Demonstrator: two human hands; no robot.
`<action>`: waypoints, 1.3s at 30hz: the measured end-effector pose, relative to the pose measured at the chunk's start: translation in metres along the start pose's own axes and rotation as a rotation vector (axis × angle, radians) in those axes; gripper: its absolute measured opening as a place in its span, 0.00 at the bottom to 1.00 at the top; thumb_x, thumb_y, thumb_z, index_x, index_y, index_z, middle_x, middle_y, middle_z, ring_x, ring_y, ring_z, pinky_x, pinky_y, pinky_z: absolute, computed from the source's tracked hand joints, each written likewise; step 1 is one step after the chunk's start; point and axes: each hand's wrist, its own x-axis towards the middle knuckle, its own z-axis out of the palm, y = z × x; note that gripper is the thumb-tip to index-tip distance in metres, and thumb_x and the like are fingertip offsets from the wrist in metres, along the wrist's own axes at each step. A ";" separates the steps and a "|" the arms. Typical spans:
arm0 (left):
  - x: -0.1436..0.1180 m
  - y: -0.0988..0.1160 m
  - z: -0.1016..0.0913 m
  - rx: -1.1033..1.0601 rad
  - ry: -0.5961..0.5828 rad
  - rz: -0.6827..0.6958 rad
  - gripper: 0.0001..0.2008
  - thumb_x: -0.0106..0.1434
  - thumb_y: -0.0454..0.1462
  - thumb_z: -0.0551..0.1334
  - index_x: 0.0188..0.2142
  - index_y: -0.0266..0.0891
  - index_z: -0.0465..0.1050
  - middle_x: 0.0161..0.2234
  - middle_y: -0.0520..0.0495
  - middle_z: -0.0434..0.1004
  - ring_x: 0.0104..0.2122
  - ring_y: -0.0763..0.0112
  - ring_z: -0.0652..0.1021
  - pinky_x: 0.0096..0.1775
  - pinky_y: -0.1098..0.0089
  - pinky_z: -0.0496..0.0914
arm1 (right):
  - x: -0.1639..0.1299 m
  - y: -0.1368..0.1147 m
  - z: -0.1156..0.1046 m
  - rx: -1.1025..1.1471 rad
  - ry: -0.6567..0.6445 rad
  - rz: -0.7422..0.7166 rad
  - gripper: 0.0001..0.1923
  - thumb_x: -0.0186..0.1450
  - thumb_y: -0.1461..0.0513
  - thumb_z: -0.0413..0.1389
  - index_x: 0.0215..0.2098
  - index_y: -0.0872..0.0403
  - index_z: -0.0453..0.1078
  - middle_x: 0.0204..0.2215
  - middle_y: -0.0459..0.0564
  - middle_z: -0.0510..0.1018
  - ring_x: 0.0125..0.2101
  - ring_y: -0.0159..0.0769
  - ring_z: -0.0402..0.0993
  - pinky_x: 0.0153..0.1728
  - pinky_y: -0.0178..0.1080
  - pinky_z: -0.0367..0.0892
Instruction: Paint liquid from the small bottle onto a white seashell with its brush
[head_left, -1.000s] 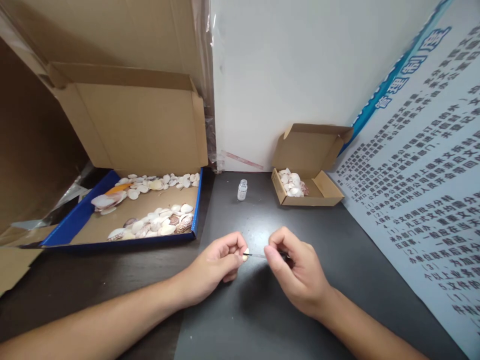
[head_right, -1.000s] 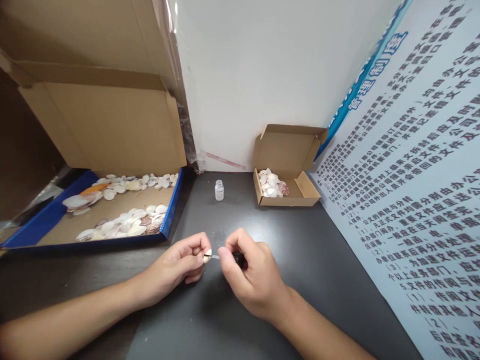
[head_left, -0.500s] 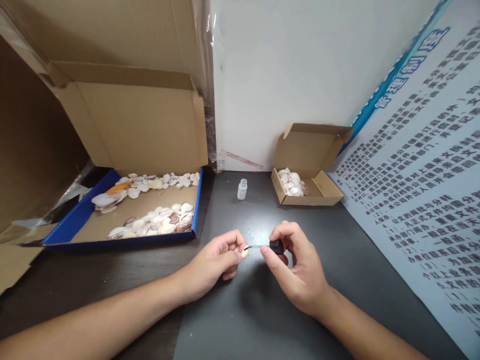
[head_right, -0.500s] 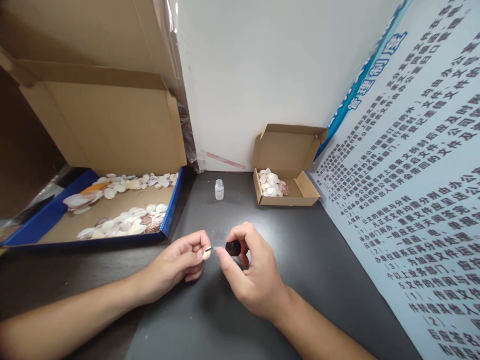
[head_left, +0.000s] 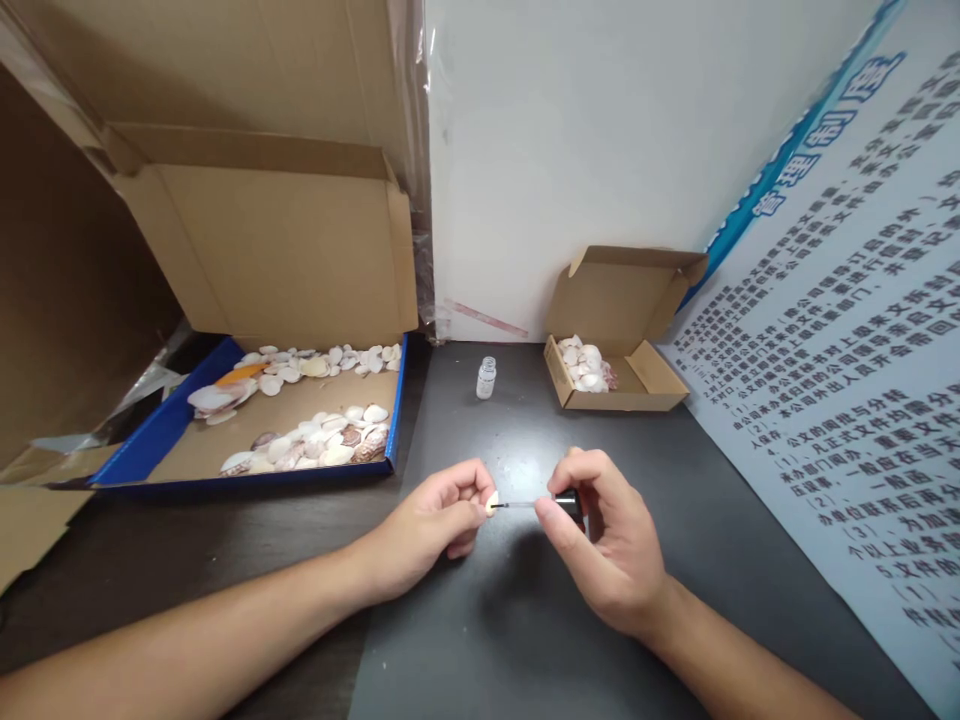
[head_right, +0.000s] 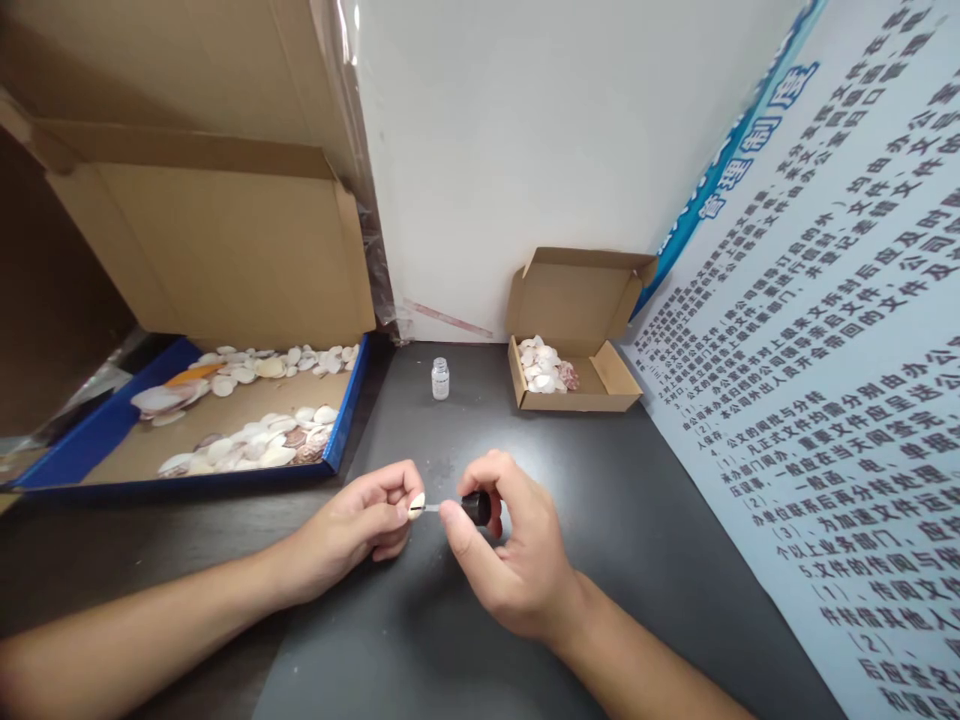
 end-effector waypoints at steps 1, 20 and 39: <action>0.000 0.000 0.000 -0.004 -0.003 0.000 0.11 0.61 0.41 0.63 0.32 0.40 0.63 0.21 0.60 0.55 0.19 0.81 0.55 0.23 0.74 0.52 | 0.000 0.001 0.000 -0.014 -0.004 -0.013 0.08 0.64 0.68 0.56 0.36 0.50 0.61 0.24 0.39 0.62 0.21 0.29 0.59 0.22 0.34 0.59; 0.000 0.003 0.003 -0.018 0.017 -0.008 0.11 0.60 0.41 0.63 0.30 0.39 0.63 0.21 0.60 0.54 0.19 0.81 0.54 0.24 0.73 0.51 | -0.001 -0.002 -0.002 0.064 -0.064 -0.005 0.07 0.64 0.67 0.55 0.36 0.50 0.63 0.23 0.39 0.63 0.21 0.28 0.60 0.22 0.32 0.60; -0.001 0.003 0.001 -0.035 0.007 -0.003 0.09 0.63 0.38 0.61 0.31 0.39 0.62 0.21 0.61 0.54 0.19 0.81 0.53 0.23 0.74 0.52 | 0.002 -0.002 0.001 -0.050 0.009 0.061 0.07 0.63 0.66 0.56 0.33 0.50 0.62 0.22 0.38 0.63 0.18 0.26 0.59 0.19 0.30 0.60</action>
